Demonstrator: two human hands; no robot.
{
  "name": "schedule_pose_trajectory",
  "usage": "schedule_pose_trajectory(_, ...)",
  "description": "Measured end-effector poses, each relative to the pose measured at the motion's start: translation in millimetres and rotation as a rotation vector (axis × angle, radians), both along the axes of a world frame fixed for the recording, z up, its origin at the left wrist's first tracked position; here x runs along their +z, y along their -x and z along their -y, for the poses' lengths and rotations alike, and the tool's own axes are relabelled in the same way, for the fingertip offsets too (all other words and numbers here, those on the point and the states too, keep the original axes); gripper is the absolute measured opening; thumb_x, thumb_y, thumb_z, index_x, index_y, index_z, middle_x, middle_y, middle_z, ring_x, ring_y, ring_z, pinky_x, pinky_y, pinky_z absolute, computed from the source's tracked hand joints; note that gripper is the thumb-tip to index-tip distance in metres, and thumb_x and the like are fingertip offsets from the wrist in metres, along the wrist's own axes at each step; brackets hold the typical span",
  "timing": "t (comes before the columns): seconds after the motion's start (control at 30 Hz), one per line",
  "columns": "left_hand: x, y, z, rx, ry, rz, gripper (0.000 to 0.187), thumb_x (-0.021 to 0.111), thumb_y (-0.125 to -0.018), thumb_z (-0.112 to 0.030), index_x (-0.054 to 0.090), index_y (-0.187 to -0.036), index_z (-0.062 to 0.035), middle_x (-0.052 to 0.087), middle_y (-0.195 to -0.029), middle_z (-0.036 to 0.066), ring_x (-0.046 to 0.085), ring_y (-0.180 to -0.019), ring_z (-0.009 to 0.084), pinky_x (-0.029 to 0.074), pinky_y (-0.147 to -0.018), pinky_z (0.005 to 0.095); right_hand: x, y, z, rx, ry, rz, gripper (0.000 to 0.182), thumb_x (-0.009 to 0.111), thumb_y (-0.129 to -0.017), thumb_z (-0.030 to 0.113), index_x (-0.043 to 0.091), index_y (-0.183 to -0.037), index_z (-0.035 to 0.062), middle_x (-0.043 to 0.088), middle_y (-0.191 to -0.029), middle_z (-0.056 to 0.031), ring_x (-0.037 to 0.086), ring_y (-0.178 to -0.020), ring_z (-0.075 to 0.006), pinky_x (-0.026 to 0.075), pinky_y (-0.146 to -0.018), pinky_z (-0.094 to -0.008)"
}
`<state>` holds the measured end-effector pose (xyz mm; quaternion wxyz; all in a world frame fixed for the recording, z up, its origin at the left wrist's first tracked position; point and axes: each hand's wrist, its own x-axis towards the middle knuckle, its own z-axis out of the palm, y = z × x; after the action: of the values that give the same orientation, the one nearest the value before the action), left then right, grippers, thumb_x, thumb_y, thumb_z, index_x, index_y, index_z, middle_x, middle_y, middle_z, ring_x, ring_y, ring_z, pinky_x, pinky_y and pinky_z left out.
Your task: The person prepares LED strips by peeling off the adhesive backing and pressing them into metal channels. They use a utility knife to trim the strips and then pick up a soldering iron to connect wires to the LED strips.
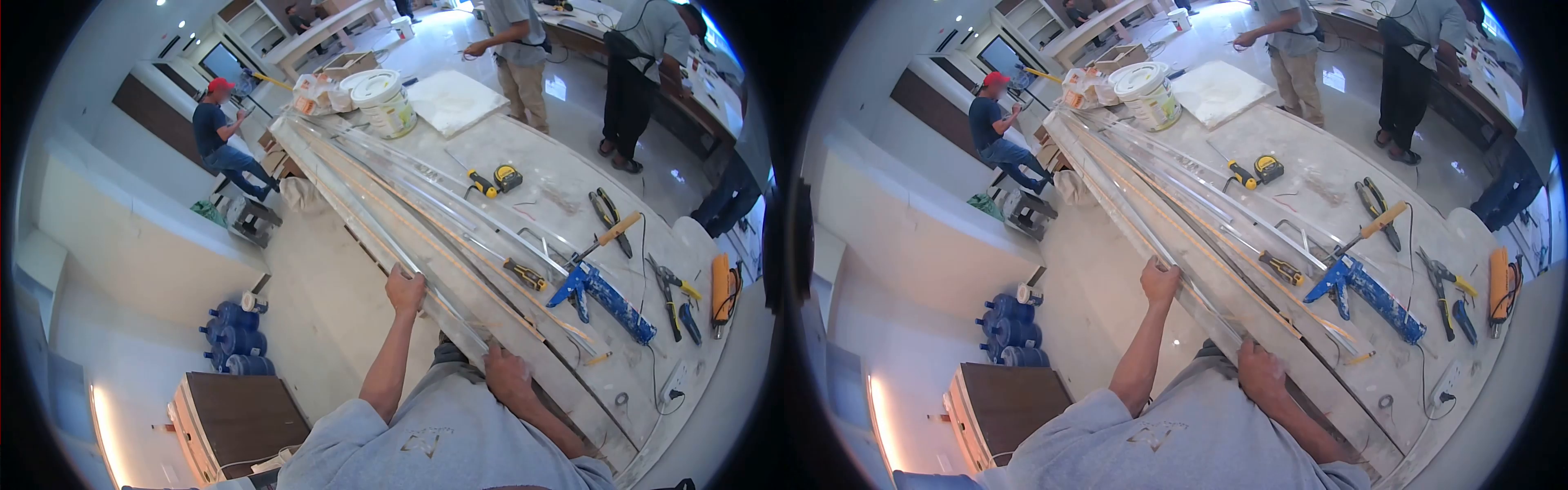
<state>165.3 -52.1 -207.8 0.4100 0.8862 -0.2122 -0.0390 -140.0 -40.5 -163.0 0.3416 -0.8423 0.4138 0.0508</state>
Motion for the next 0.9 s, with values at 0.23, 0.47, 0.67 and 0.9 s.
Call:
schedule_pose_trajectory(0.23, 6, 10, -6, 0.011, -0.010, -0.060, 0.027, 0.071, -0.068, -0.014, 0.066, -0.090, 0.0009, 0.071, -0.075, 0.016, 0.073, -0.072, 0.0331, 0.058, -0.072, 0.0438, 2, 5, -1, 0.007, -0.052, 0.005, 0.041, 0.057, -0.105, 0.035, 0.059, -0.129, 0.0019, 0.073, -0.113, -0.0259, 0.073, -0.100, -0.0481, 0.056, -0.088, -0.0616)
schedule_pose_trajectory(0.47, -22, -10, -13, 0.098, 0.026, -0.080, 0.060, 0.078, -0.068, -0.017, 0.062, -0.121, 0.0069, 0.072, -0.098, 0.019, 0.073, -0.089, 0.0320, 0.058, -0.083, 0.0416, 14, 4, 1, 0.048, -0.100, -0.030, 0.040, 0.057, -0.105, 0.035, 0.059, -0.130, 0.0042, 0.071, -0.122, -0.0260, 0.071, -0.109, -0.0474, 0.055, -0.093, -0.0601)
schedule_pose_trajectory(0.67, -20, -10, -15, 0.067, 0.064, -0.186, 0.071, 0.082, -0.068, -0.012, 0.055, -0.130, 0.0090, 0.068, -0.103, 0.014, 0.069, -0.090, 0.0243, 0.058, -0.081, 0.0362, 7, 8, -3, 0.076, -0.066, 0.003, 0.037, 0.056, -0.105, 0.035, 0.062, -0.123, 0.0039, 0.072, -0.117, -0.0234, 0.071, -0.105, -0.0478, 0.054, -0.090, -0.0618)
schedule_pose_trajectory(0.9, -25, 0, -18, 0.007, 0.058, -0.162, 0.073, 0.080, -0.071, -0.020, 0.053, -0.132, 0.0081, 0.071, -0.102, 0.023, 0.073, -0.093, 0.0354, 0.058, -0.087, 0.0437, -21, 14, -14, 0.019, 0.100, 0.145, 0.024, 0.062, -0.100, 0.027, 0.065, -0.101, 0.0037, 0.072, -0.098, -0.0223, 0.071, -0.085, -0.0483, 0.056, -0.076, -0.0608)
